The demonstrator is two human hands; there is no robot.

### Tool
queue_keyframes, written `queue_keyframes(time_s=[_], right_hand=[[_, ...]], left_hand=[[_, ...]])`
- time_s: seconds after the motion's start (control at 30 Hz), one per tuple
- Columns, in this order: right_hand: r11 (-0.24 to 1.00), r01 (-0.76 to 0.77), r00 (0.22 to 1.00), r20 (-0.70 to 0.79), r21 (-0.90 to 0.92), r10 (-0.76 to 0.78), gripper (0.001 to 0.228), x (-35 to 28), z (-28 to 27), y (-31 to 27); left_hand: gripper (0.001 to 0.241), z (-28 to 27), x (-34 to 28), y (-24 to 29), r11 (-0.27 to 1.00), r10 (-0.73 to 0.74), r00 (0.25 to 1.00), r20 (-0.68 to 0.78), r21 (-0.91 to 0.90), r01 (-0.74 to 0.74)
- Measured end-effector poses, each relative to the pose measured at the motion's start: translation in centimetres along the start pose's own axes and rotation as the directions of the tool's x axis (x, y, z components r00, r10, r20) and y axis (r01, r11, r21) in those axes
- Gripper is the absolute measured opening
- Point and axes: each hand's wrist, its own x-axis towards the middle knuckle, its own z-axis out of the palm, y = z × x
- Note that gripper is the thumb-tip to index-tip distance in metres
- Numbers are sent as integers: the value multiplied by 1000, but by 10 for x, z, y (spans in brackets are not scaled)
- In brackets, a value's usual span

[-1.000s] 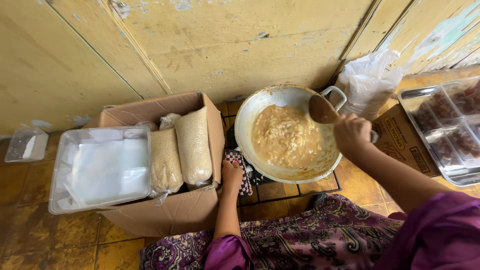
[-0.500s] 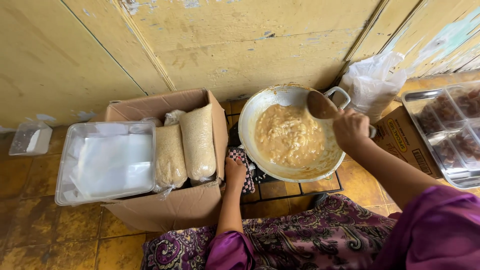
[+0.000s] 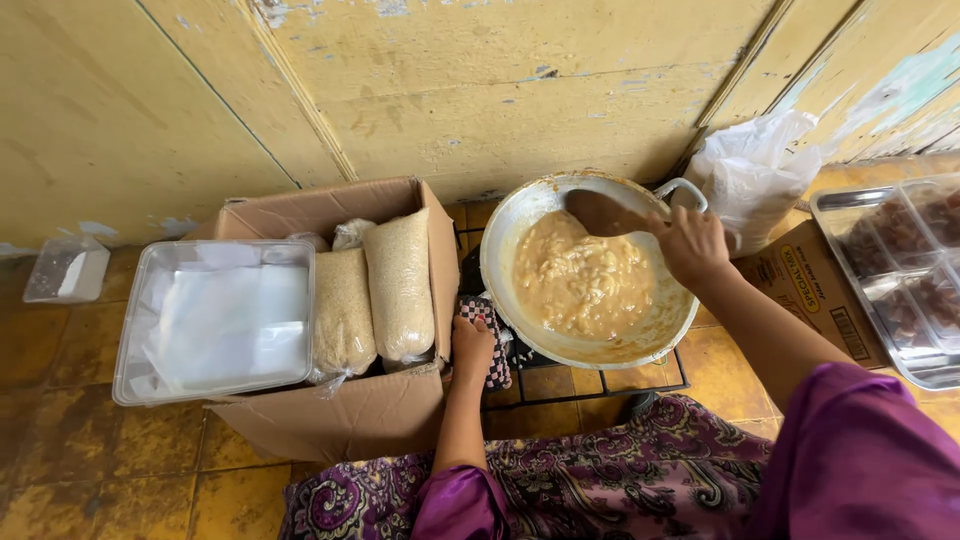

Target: Stirring a thick mixture in a large pan using a wooden spatula while holding the pan steady with a cloth

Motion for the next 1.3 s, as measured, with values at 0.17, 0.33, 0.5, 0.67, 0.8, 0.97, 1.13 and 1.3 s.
queue_keyframes(time_s=[0.17, 0.33, 0.5, 0.67, 0.8, 0.97, 1.13, 1.3], right_hand=[[992, 34, 999, 8, -125, -33, 19, 2, -36, 23], [993, -117, 943, 312, -1, 111, 43, 17, -57, 35], [986, 40, 991, -130, 164, -19, 25, 28, 5, 3], [998, -18, 998, -66, 61, 22, 24, 30, 2, 40], [997, -45, 998, -46, -57, 42, 20, 34, -10, 11], [981, 100, 986, -149, 168, -75, 29, 40, -13, -2], [991, 48, 985, -171, 122, -26, 24, 41, -7, -3], [973, 132, 965, -249, 191, -82, 27, 36, -37, -5]], left_hand=[[34, 13, 12, -24, 1000, 1, 1000, 0, -8, -1], [38, 9, 22, -19, 986, -136, 977, 166, -71, 149], [36, 8, 11, -17, 1000, 9, 1000, 8, 22, -10], [34, 25, 31, -44, 1000, 18, 1000, -9, 15, -18], [34, 20, 23, -36, 1000, 5, 1000, -7, 15, -5], [36, 18, 21, -35, 999, -10, 1000, 10, 32, 10], [38, 18, 24, -33, 999, -17, 1000, 24, 50, 16], [38, 19, 28, -37, 999, -24, 999, 40, 50, 22]])
